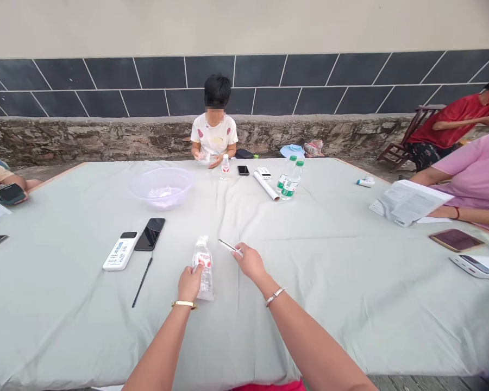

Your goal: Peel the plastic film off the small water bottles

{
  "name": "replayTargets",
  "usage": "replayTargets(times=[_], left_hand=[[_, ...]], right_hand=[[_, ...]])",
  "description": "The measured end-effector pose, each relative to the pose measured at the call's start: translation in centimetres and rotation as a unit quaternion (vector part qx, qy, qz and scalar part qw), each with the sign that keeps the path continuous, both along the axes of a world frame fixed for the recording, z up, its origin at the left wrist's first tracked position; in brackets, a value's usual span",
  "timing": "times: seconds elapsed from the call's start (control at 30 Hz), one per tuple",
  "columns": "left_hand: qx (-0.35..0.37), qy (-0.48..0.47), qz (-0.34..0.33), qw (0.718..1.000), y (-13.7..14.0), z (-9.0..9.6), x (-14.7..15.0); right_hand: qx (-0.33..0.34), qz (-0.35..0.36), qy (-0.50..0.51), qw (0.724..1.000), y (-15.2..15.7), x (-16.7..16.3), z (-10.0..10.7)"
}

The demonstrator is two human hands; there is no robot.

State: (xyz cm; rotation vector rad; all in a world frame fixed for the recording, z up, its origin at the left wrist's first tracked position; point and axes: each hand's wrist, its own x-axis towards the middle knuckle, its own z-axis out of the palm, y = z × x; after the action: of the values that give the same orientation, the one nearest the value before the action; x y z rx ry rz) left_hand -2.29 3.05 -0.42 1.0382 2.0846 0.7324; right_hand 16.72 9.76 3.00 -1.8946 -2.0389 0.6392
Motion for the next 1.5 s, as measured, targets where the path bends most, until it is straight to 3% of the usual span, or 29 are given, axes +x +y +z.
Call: replayTargets(times=[0.2,0.4,0.5,0.6,0.67,0.73,0.8,0.87,0.97,1.03,1.07,1.13,1.23,1.33,1.5], left_hand=[[-0.025,0.035,-0.042,0.998,0.0,1.3,-0.9],[-0.038,0.039,-0.047,0.997,-0.5,1.7,-1.4],[-0.042,0.032,-0.044,0.998,-0.6,1.6,-1.4],[-0.046,0.024,-0.047,0.998,-0.6,1.5,-1.5],[-0.047,0.02,-0.049,0.998,-0.5,1.5,-1.7],[-0.049,0.015,-0.052,0.997,-0.4,1.4,-1.7],[-0.051,0.008,-0.058,0.997,-0.3,1.3,-1.7],[-0.055,-0.005,-0.064,0.996,-0.3,1.2,-1.5],[-0.057,-0.023,-0.068,0.996,-0.3,1.2,-1.0],[-0.051,-0.017,-0.067,0.996,-0.3,1.3,-0.6],[-0.048,-0.01,-0.066,0.997,-0.3,1.3,-0.4],[-0.042,0.008,-0.065,0.997,-0.4,1.2,-0.2],[-0.039,0.006,-0.068,0.997,-0.4,1.0,-0.2],[-0.033,-0.005,-0.068,0.997,-0.5,0.7,-0.4],[-0.038,-0.001,-0.075,0.996,-0.9,1.3,-1.0]], right_hand=[[-0.003,0.053,0.006,0.999,0.2,-2.3,2.3],[-0.01,0.117,0.049,0.992,-5.4,1.0,3.3],[-0.08,0.223,0.136,0.962,-7.7,3.0,4.0],[-0.171,0.294,0.201,0.919,-7.5,4.1,3.5],[-0.133,0.212,0.193,0.949,-5.8,4.5,2.2],[-0.041,0.051,0.13,0.989,-3.5,5.0,0.4],[0.022,-0.076,0.042,0.996,-1.5,5.7,-1.3],[0.047,-0.119,-0.032,0.991,-0.3,6.2,-2.5],[0.106,-0.111,-0.083,0.985,-1.0,5.3,-2.8],[0.134,-0.072,-0.044,0.987,-2.5,3.0,-2.4],[0.12,-0.037,-0.001,0.992,-3.4,1.4,-2.2],[0.008,0.014,0.082,0.997,-4.9,-1.9,-2.1],[-0.084,0.01,0.089,0.992,-5.7,-5.4,-2.6],[-0.075,0.013,0.064,0.995,-5.4,-6.1,-3.1],[-0.065,0.03,-0.007,0.997,-5.1,-4.1,-3.2]])
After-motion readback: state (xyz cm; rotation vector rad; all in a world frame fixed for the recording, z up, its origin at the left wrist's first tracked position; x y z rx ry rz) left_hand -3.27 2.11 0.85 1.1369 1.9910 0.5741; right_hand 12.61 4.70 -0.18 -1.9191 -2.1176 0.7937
